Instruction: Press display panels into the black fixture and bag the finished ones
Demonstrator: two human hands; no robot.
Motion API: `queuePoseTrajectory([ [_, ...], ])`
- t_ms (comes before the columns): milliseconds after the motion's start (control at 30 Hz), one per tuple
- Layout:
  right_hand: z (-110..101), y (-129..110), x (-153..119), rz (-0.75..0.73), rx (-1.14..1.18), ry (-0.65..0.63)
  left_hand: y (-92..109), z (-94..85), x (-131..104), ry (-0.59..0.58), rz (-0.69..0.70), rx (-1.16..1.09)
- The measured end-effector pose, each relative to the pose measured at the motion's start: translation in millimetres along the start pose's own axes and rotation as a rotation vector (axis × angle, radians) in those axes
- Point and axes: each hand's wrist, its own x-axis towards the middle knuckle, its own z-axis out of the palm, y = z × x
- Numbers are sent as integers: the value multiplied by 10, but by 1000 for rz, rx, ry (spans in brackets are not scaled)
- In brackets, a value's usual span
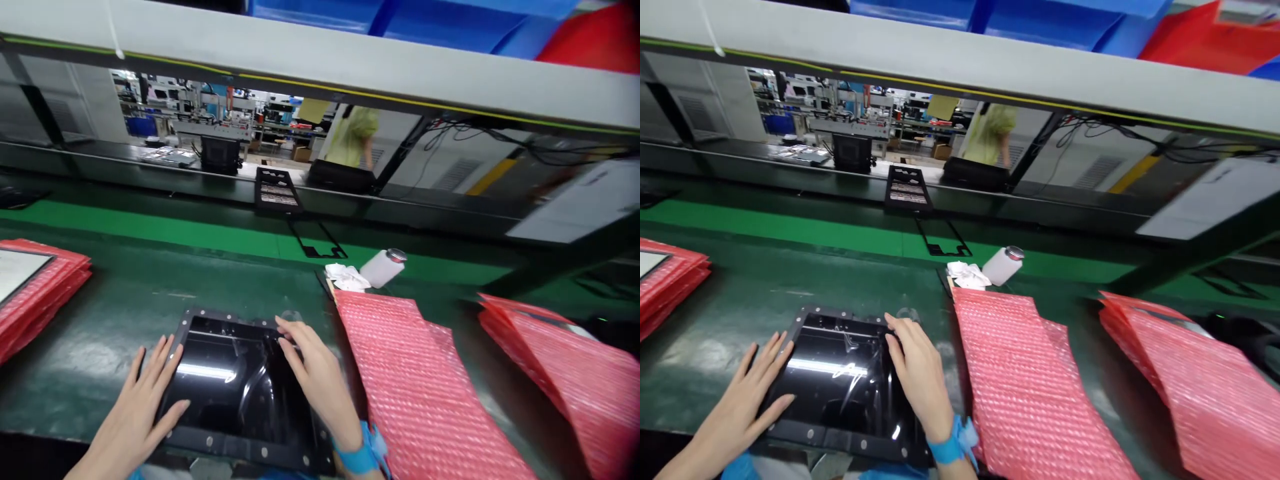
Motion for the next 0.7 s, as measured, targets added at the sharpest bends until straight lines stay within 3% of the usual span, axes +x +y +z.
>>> queuePoseTrajectory([
  [200, 369, -10, 238, -157, -37, -189, 31, -108, -26, -54, 47, -36],
  [333, 521, 19, 262, -230, -131, -131, 36, -138, -29, -65, 50, -80],
  [467, 607, 72, 301, -241, -58, -80, 77, -142, -21, -27, 35, -87],
  [700, 647, 199, 456, -179, 60, -97, 111, -189, -13, 10, 16, -144],
])
